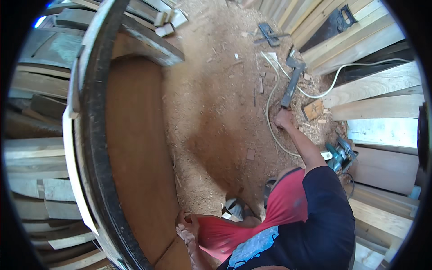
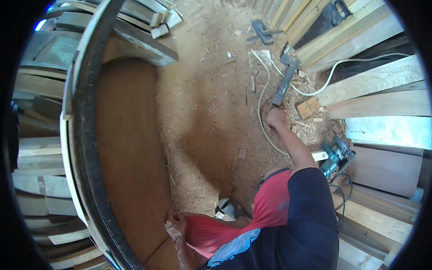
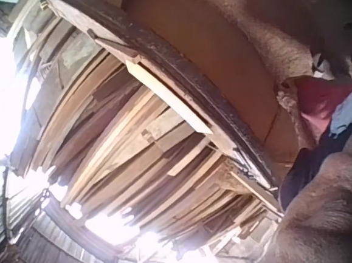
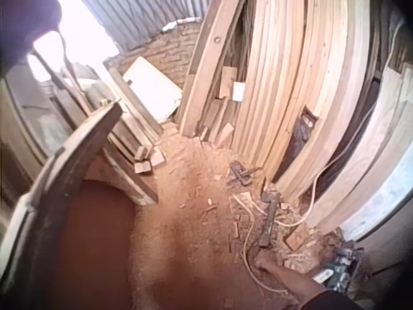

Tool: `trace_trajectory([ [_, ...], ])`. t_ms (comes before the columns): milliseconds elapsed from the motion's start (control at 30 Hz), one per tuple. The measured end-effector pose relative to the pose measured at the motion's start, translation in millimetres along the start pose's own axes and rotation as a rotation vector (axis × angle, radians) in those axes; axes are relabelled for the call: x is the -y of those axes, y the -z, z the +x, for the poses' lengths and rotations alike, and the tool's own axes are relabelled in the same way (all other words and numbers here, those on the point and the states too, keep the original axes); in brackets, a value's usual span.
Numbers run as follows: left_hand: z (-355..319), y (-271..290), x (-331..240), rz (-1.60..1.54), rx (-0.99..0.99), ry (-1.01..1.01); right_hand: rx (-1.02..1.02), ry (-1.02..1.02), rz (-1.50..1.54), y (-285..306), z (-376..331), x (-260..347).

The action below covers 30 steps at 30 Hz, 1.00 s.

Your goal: The person aligns a wooden guide on a circular saw, checks its position with an L-square ruler, tests it against wooden boards, and removes the wooden guide to adjust the circular saw with pliers.

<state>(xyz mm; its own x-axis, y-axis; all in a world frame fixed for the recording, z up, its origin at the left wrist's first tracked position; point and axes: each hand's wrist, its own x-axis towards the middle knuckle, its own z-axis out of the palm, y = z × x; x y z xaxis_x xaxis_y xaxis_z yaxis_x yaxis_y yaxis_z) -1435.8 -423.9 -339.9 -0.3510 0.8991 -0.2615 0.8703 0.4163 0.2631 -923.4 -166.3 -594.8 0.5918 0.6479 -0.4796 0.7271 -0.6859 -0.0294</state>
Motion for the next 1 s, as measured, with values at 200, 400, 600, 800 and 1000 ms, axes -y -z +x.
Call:
trace_trajectory([
  [200, 18.8, 1.5, -11.7, -0.011, -0.212, 0.035, 0.18, 0.004, 0.638, -3.5, -32.7, -39.7],
  [400, 48.4, -35.2, -20.0, -0.015, -0.211, -0.346, 0.109, -0.103, 0.671, -3.5, -96.1, -101.1],
  [600, 43.8, -49.6, -117.3, -0.183, 0.031, -0.442, -0.329, -0.067, 0.555, 46.7, -98.9, -97.5],
  [800, 144.8, -14.0, -159.8, -0.173, 0.043, -0.723, -0.083, 0.0, 0.323, 154.5, -111.5, -151.3],
  [1000, 187.5, 13.5, -222.7, -0.242, -0.115, -0.784, 0.192, -0.252, -0.033, 87.7, -97.9, -245.4],
])
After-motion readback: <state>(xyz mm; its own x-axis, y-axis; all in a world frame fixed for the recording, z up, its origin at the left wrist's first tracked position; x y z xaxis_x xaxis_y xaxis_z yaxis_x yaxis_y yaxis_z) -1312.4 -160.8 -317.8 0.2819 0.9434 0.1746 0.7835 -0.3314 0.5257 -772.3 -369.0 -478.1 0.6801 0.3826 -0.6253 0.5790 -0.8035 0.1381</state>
